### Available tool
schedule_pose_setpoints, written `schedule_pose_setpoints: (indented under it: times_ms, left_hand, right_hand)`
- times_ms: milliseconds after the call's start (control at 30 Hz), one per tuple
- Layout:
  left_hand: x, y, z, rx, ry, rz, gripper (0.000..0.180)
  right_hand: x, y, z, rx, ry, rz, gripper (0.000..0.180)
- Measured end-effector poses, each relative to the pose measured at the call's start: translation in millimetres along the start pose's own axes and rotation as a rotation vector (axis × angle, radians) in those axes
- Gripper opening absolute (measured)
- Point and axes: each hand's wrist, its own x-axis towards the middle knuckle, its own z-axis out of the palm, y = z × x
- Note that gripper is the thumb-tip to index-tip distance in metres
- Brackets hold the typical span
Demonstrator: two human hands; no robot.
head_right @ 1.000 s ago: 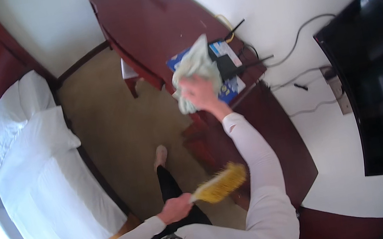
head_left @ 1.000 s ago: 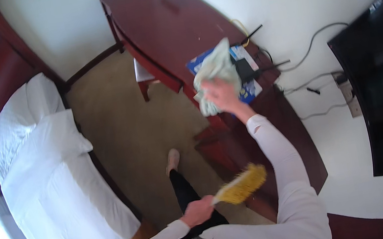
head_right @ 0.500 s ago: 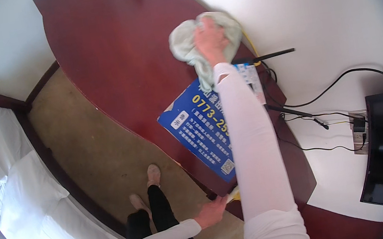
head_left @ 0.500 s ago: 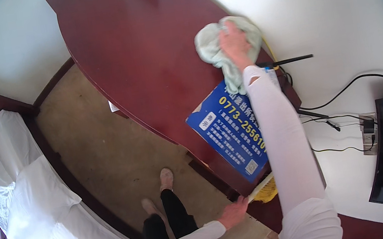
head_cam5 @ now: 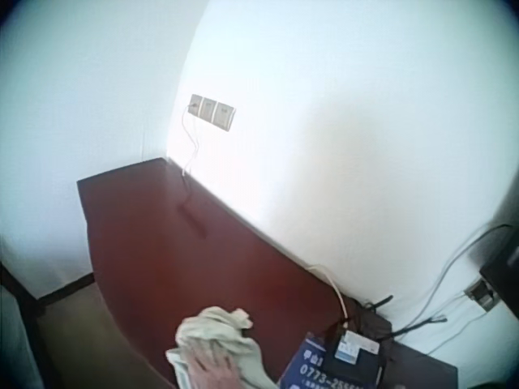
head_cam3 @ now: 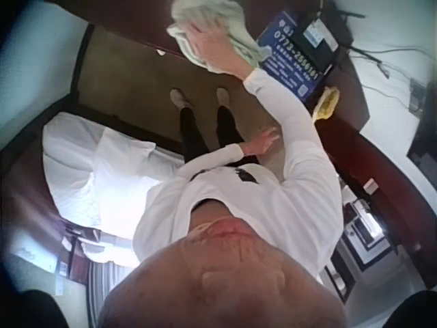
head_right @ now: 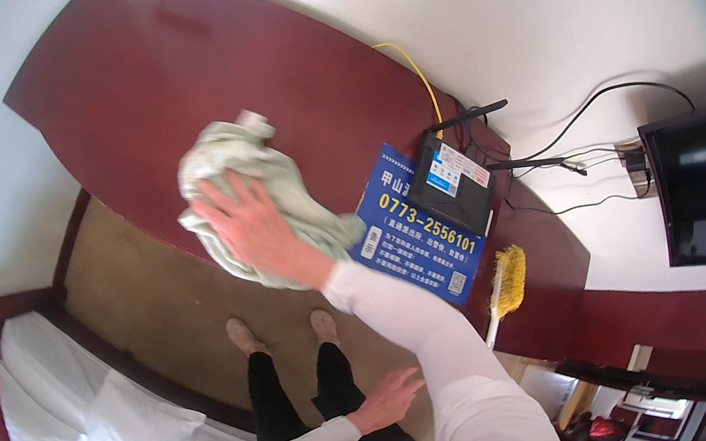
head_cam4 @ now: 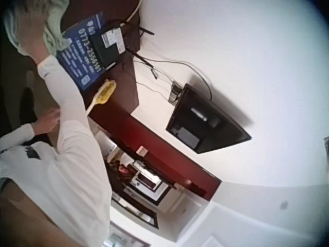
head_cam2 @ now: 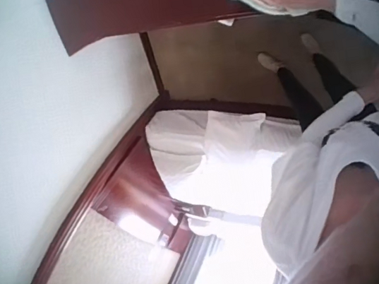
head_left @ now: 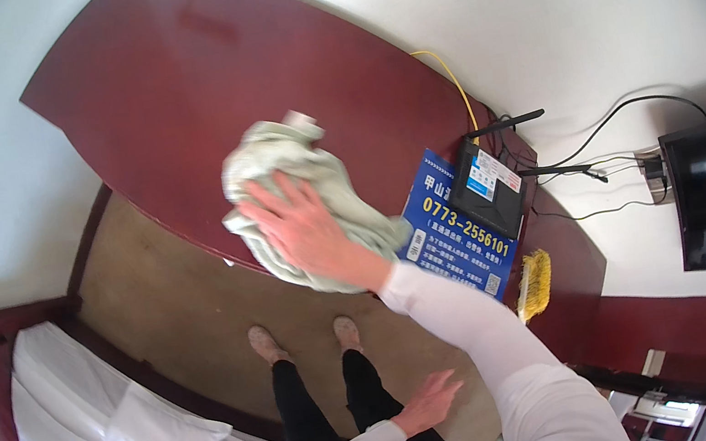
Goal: The person wipes a desk, a headboard, a nightstand, a window sill, and a counter with a cloth. The person then washes the cloth under running water in a bathroom sink and wipes a shelf.
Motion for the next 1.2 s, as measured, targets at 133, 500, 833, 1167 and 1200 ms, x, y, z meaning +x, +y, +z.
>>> schedule_pose_setpoints:
  times_ms: [133,500,833,1167,1200]
  left_hand:
    - [-51,-6,-116,0.093,0.092,-0.121,0.025]
    - [78,56,-330,-0.109,0.475,-0.163,0.017]
    - [301,24,-232,-0.715,0.171,-0.821,0.027]
    - [346,37,-203,-0.496,0.055,-1.014,0.035]
    - [349,41,-199,-0.655,0.094,-1.013,0.038]
  right_hand:
    - [117,70,23,-0.037,0.203,-0.045,0.034]
    - [-25,64,-11,-0.367,0.137,0.409,0.043]
    - [-188,-2,-91,-0.126,0.098,0.681,0.042]
    - [-182,18,-94,0.057,0.129,0.664,0.047]
    - [-183,23,-96,0.078,0.12,0.644,0.047]
